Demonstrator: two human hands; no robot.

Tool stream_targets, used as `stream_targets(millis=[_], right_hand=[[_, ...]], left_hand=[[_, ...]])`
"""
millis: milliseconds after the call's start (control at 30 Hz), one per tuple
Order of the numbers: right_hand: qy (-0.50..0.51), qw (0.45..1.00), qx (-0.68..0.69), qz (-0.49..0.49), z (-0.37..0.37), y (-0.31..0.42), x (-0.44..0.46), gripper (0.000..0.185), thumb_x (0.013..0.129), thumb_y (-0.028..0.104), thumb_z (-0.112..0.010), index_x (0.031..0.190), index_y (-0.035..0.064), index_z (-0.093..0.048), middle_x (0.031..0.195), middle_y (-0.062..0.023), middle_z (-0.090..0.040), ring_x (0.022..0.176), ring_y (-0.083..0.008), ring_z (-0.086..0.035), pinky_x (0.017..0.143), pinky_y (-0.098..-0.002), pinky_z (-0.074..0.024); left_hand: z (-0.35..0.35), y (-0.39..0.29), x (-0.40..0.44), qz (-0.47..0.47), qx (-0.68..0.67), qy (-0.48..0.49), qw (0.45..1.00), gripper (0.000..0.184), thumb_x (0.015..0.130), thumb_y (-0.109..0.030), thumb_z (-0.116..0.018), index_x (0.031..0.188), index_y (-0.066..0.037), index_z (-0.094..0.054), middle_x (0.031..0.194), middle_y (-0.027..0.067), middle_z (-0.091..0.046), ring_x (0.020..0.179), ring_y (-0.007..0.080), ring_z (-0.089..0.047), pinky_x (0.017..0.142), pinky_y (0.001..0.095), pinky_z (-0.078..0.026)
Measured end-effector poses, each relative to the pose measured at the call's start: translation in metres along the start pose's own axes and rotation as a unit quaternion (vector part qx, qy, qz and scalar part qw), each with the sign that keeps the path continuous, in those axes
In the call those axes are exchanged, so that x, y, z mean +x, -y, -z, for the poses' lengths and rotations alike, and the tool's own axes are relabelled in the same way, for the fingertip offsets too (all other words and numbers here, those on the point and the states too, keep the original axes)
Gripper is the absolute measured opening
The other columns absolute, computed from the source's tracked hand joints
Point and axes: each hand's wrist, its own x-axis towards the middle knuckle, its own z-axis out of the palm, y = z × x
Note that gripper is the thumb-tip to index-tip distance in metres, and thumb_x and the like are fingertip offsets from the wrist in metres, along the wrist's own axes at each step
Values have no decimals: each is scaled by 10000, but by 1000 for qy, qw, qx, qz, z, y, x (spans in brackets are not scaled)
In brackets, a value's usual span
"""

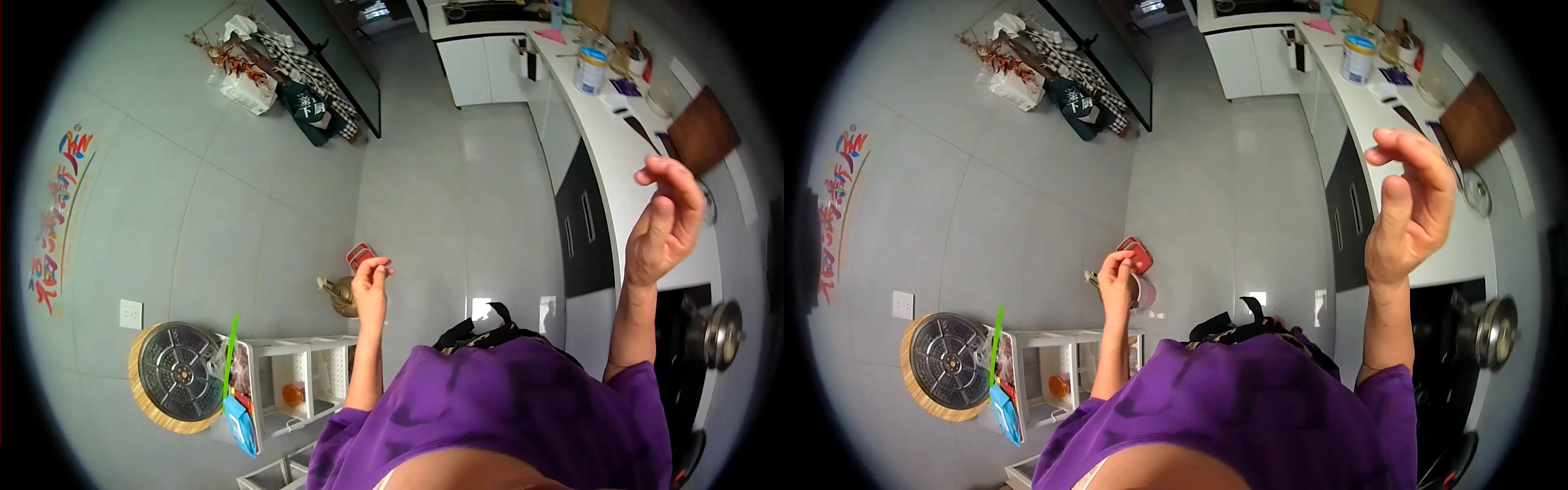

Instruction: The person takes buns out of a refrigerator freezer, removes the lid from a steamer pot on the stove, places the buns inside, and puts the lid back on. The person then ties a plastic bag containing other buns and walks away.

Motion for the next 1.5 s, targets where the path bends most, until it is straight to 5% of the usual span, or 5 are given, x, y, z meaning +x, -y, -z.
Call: stream_targets(millis=[200,467,967,1267,1500], right_hand=[[81,974,5,213,-72,-90,105,471,991,398,-438,1235,11,-551,1137,-197,-607,1050,-306,-574,1044,-537,-359],[64,929,100,349,-234,-198,182,445,983,384,-452,1206,13,-558,1125,-192,-613,1041,-304,-574,1033,-528,-363],[17,905,138,403,-415,-515,295,397,969,358,-478,1152,18,-572,1102,-183,-623,1025,-302,-573,1014,-511,-370],[16,900,162,404,-504,-736,409,369,961,342,-493,1120,21,-581,1088,-177,-629,1016,-300,-573,1002,-501,-374],[58,894,137,422,-594,-865,461,347,954,330,-505,1095,23,-587,1077,-173,-634,1009,-299,-573,994,-493,-378]], left_hand=[[31,35,98,-32,140,-72,987,124,952,-43,-524,979,-2,-638,874,40,-649,789,111,-598,748,247,-484],[34,70,310,67,-11,-115,991,126,968,-70,-519,952,-3,-625,886,60,-655,721,102,-591,691,230,-490],[-69,110,714,5,16,60,998,135,961,-72,-526,984,21,-621,897,73,-670,745,135,-628,716,257,-490],[-86,83,931,-9,45,5,999,108,941,-9,-519,938,21,-623,886,65,-645,728,141,-609,713,275,-530],[-102,152,1100,44,-37,39,998,118,947,-28,-512,933,34,-612,886,102,-647,767,174,-641,706,294,-550]])
